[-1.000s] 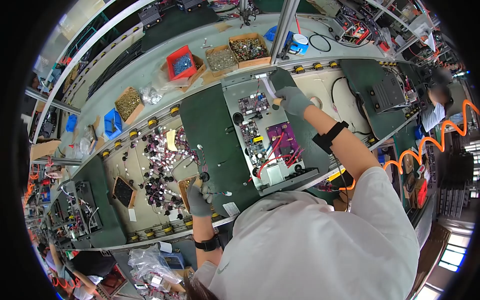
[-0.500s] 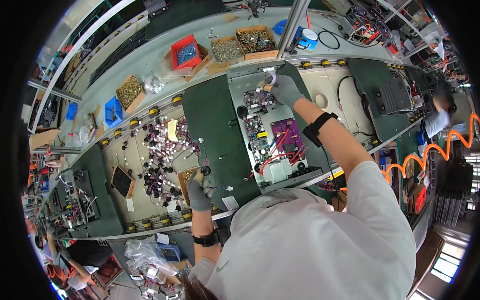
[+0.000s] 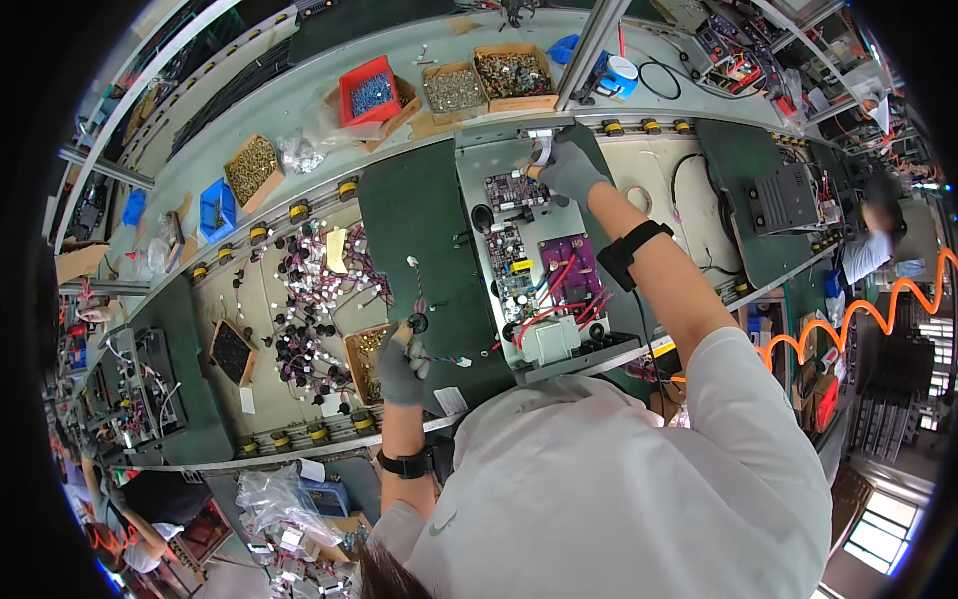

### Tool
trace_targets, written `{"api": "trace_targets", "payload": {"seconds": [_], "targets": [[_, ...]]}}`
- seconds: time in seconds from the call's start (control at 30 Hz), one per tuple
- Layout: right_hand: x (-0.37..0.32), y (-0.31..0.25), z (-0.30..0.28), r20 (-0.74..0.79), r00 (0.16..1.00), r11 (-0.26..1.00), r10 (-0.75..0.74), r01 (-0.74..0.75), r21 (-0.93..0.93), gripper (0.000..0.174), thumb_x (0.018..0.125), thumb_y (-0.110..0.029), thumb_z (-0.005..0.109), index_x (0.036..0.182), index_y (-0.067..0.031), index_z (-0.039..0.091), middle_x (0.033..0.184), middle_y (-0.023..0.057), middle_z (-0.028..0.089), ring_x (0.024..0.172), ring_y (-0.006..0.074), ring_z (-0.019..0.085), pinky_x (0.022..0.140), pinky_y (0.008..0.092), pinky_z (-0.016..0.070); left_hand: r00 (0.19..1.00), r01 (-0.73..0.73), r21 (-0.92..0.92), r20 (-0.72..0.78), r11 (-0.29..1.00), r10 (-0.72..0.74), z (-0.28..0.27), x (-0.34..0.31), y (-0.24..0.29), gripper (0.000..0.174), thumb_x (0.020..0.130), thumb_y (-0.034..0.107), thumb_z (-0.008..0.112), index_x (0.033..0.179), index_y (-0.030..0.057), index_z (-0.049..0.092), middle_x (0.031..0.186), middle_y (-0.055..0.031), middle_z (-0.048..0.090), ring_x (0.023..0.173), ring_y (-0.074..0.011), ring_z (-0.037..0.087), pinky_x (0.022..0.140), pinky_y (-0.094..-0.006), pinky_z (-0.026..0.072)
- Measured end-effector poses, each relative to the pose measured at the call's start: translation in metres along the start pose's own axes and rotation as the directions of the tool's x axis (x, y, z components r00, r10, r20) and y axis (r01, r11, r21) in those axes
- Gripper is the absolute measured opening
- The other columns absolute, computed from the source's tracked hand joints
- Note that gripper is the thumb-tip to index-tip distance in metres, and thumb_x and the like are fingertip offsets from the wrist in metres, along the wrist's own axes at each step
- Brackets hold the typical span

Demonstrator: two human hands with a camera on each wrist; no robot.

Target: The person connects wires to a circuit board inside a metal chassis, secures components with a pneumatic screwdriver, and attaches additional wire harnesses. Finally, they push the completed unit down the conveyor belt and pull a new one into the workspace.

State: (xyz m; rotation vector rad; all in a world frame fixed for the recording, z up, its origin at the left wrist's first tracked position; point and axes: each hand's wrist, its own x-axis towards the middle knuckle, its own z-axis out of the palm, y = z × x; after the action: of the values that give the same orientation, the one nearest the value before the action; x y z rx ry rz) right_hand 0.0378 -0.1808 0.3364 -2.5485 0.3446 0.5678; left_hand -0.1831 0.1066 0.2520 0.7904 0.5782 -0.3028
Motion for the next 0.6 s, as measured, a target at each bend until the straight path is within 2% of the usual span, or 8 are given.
{"api": "trace_targets", "payload": {"seconds": [0.07,0.1,0.13,0.2,0.27,0.33,0.43,0.6], "targets": [[0.019,0.032,0.005,-0.026,0.965,0.958,-0.262,0.263,0.111,0.029,0.081,-0.021,0.066,0.104,-0.0039,0.063,0.08,0.0094,0.063,0.071,0.016,0.062,0.058,0.0305,0.0479,1.0,-0.014,0.004,0.015,1.0,0.014,0.001,0.0,-0.001,0.024,0.087,0.023,0.052,0.102,0.0045,0.054,0.057,0.0031,0.042,0.04,-0.0043,0.032,0.034,-0.0198,0.0263],[0.018,0.039,0.006,-0.005,0.931,0.879,-0.366,0.347,0.327,0.026,0.082,-0.017,0.064,0.103,-0.003,0.063,0.082,0.0062,0.063,0.071,0.0131,0.061,0.058,0.0268,0.0494,0.999,-0.017,0.013,0.028,1.0,0.017,0.0,0.0,-0.001,0.024,0.087,0.023,0.052,0.102,0.0045,0.054,0.057,0.003,0.042,0.04,-0.0044,0.032,0.034,-0.0198,0.0261],[0.022,0.044,0.005,-0.001,0.927,0.878,-0.375,0.355,0.322,0.026,0.082,-0.017,0.064,0.103,-0.003,0.063,0.082,0.0062,0.063,0.071,0.0131,0.061,0.058,0.0268,0.0494,0.999,-0.025,0.005,0.024,1.0,0.025,-0.001,0.0,-0.001,0.024,0.087,0.023,0.052,0.102,0.0045,0.054,0.057,0.003,0.042,0.04,-0.0044,0.032,0.034,-0.0198,0.0261],[0.025,0.049,0.002,0.072,0.992,0.582,-0.107,0.004,0.813,0.024,0.082,-0.015,0.063,0.102,-0.001,0.063,0.083,0.0042,0.063,0.069,0.0117,0.061,0.061,0.0245,0.0513,1.0,-0.004,0.0,-0.021,1.0,0.004,-0.004,0.0,-0.001,0.023,0.087,0.022,0.052,0.102,0.0044,0.053,0.057,0.0029,0.042,0.04,-0.0046,0.032,0.034,-0.0199,0.0259],[0.026,0.048,-0.004,0.134,0.988,0.675,-0.076,-0.048,0.736,0.023,0.088,-0.02,0.053,0.101,-0.0018,0.06,0.08,0.0055,0.063,0.071,0.0118,0.062,0.063,0.0255,0.0541,0.999,0.002,-0.03,-0.032,1.0,-0.003,-0.008,-0.002,-0.001,0.023,0.087,0.022,0.052,0.102,0.0045,0.053,0.057,0.0028,0.042,0.04,-0.0045,0.032,0.034,-0.0199,0.0258],[0.024,0.039,-0.006,0.158,0.985,0.751,0.066,-0.153,0.642,0.024,0.079,-0.028,0.068,0.083,-0.0057,0.061,0.07,0.002,0.06,0.057,0.0091,0.059,0.049,0.0221,0.0496,0.999,0.012,-0.054,-0.04,0.998,-0.014,-0.011,-0.003,0.0,0.022,0.087,0.021,0.052,0.101,0.0045,0.053,0.057,0.0028,0.042,0.04,-0.0045,0.032,0.034,-0.02,0.0257],[0.036,0.036,-0.003,0.147,0.986,0.863,0.073,-0.136,0.486,0.033,0.075,-0.037,0.072,0.078,-0.0075,0.059,0.062,0.0016,0.057,0.053,0.0077,0.056,0.042,0.0215,0.0462,0.998,0.007,-0.063,-0.064,0.998,-0.012,-0.014,-0.005,0.0,0.02,0.087,0.02,0.052,0.1,0.0049,0.053,0.057,0.0029,0.042,0.041,-0.0043,0.032,0.034,-0.0199,0.0255],[0.041,0.032,-0.001,0.188,0.98,0.877,0.069,-0.149,0.457,0.037,0.073,-0.04,0.073,0.08,-0.0069,0.06,0.062,0.0013,0.055,0.052,0.0083,0.054,0.042,0.0221,0.0426,0.995,0.007,-0.067,-0.095,0.998,-0.014,-0.017,-0.004,-0.002,0.02,0.087,0.022,0.053,0.098,0.006,0.054,0.057,0.0032,0.042,0.041,-0.0042,0.033,0.035,-0.0197,0.0255]]}}
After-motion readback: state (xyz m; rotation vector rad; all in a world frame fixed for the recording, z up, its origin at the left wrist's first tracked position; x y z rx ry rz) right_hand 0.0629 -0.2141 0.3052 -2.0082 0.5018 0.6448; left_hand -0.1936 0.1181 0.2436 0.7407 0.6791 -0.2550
